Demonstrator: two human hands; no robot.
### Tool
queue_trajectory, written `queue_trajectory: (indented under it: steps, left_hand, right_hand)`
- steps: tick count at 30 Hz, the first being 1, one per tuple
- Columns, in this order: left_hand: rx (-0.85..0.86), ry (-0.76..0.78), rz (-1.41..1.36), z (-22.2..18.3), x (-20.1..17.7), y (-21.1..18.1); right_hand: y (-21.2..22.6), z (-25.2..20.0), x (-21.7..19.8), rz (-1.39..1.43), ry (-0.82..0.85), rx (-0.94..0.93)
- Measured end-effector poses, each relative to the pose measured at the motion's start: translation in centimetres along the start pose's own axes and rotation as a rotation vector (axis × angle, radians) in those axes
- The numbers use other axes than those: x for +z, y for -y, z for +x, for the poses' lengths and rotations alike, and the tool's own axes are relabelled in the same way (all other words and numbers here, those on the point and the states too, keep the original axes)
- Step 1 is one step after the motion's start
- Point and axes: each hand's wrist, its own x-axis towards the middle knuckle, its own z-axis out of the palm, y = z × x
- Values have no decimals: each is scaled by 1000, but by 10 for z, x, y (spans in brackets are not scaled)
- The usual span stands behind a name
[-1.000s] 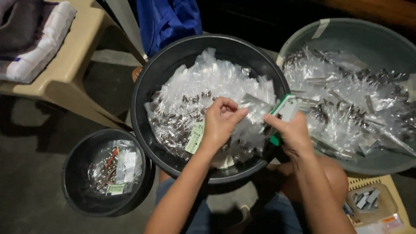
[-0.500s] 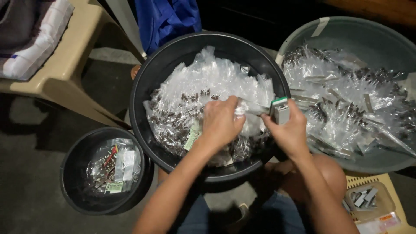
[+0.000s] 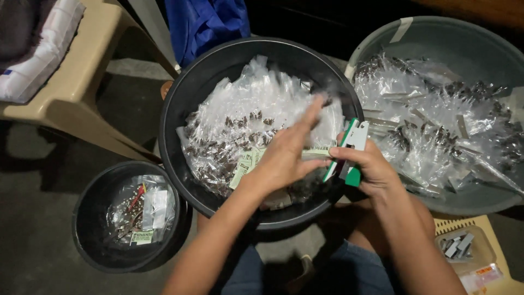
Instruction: The person is sealing small plastic bags containing metal parts by stapling paper labels to the top of each bag.
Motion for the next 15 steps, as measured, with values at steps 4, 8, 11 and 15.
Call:
queue_trajectory:
  steps: [4, 8, 11, 15]
  left_hand:
    - [-53, 132, 216, -6, 27, 59]
    - [-226, 233, 256, -5, 23, 47]
    - [-304, 239, 216, 1, 29, 31]
    - [-357, 172, -42, 2, 32, 28]
  right_hand:
    - [12, -11, 0, -102, 18, -25]
    - [11, -14, -13, -875, -65, -529]
    - [-6, -9, -24, -1014, 28, -654]
    - [10, -9, -35, -853, 98, -616]
